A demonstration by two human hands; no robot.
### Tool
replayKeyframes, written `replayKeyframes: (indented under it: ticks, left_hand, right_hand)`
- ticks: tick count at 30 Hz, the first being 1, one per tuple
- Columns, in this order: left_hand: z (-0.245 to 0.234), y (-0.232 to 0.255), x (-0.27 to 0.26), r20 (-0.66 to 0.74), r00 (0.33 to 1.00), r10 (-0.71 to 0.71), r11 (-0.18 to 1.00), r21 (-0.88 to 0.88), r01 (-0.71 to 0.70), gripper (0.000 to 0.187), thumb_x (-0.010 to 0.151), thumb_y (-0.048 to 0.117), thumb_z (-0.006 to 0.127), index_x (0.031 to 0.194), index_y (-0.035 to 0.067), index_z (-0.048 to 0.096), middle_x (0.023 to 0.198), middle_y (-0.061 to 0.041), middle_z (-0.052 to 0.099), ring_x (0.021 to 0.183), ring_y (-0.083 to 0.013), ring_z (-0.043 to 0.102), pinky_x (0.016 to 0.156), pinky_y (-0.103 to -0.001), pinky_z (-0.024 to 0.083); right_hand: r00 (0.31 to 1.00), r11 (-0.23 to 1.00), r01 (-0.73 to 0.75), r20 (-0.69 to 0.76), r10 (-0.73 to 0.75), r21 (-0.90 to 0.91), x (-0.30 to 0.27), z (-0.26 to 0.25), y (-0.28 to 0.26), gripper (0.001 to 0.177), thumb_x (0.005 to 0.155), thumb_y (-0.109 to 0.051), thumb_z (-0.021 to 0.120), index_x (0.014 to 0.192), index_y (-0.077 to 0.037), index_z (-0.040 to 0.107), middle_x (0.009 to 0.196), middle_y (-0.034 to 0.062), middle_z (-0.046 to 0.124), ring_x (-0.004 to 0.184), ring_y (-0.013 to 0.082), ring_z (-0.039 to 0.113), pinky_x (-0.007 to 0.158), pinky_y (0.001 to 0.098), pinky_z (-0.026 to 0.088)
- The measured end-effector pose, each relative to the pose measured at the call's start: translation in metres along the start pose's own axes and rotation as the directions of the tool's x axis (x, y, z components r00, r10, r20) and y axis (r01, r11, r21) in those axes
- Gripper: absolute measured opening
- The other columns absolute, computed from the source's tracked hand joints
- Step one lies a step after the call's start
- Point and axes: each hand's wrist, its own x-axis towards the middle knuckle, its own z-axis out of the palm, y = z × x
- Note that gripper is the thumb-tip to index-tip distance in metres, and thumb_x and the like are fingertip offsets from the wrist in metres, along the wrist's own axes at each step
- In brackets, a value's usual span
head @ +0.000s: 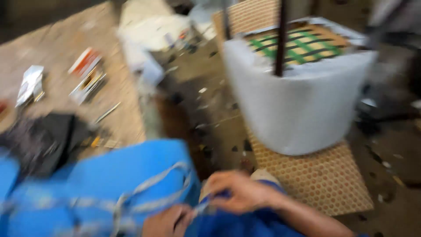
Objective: Loading a staple gun with staples and using it to attach fabric to a chair frame, including trimming excess fabric with a utility knife.
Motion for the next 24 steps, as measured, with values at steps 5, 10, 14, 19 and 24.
replayKeyframes:
  ticks: [5,10,14,19,24]
  left_hand:
    - [-0.051,0.024,0.014,0.042,0.995,0.095,0.987,-0.136,-0.088,0.021,0.099,0.034,0.065,0.084,0.019,0.064,0.077,0.000,0.072,0.069,-0.0205,0.071,0.059,-0.037,0.047]
    - [-0.070,0.031,0.017,-0.043,0.996,0.079,0.925,-0.369,-0.089,0.022,0.100,0.034,0.065,0.088,0.016,0.067,0.074,0.001,0.069,0.056,-0.0138,0.058,0.049,-0.032,0.040]
    - [-0.073,0.019,0.015,0.004,0.998,0.055,0.883,-0.467,-0.047,0.023,0.101,0.036,0.063,0.091,0.016,0.069,0.066,0.002,0.063,0.050,-0.0103,0.048,0.046,-0.029,0.035]
    - [-0.079,0.002,0.014,0.076,0.997,-0.014,0.899,-0.436,0.046,0.045,0.088,0.054,0.064,0.112,0.016,0.066,0.091,0.000,0.071,0.076,-0.0146,0.064,0.065,-0.031,0.047]
    - [-0.064,0.001,0.018,-0.147,0.962,0.230,0.923,-0.281,-0.263,0.060,0.087,0.048,0.074,0.130,0.009,0.056,0.123,-0.015,0.064,0.114,-0.0327,0.065,0.098,-0.042,0.052]
  right_hand:
    - [0.762,0.868,-0.490,-0.448,0.468,0.074,-0.019,-0.013,0.017,0.020,0.093,-0.017,0.071,0.075,-0.010,0.078,0.082,0.0029,0.077,0.078,0.0119,0.071,0.073,0.0255,0.054]
    - [0.813,0.894,-0.434,-0.377,0.443,0.115,0.028,-0.004,-0.027,0.023,0.096,-0.015,0.062,0.099,-0.003,0.081,0.100,0.0091,0.080,0.083,0.0166,0.073,0.063,0.0303,0.057]
    - [0.858,0.889,-0.457,-0.251,0.448,0.025,0.055,0.018,-0.035,0.027,0.084,-0.020,0.077,0.109,-0.012,0.082,0.103,0.0021,0.086,0.095,0.0114,0.077,0.077,0.0263,0.057]
    - [0.822,0.878,-0.415,-0.315,0.474,0.240,0.058,0.030,-0.018,0.014,0.090,-0.007,0.073,0.101,-0.002,0.080,0.072,0.0081,0.071,0.052,0.0128,0.058,0.048,0.0251,0.047]
    - [0.796,0.827,-0.409,-0.292,0.529,0.385,0.019,0.017,0.036,0.015,0.087,-0.007,0.074,0.098,0.003,0.079,0.096,0.0152,0.080,0.082,0.0191,0.070,0.071,0.0278,0.052]
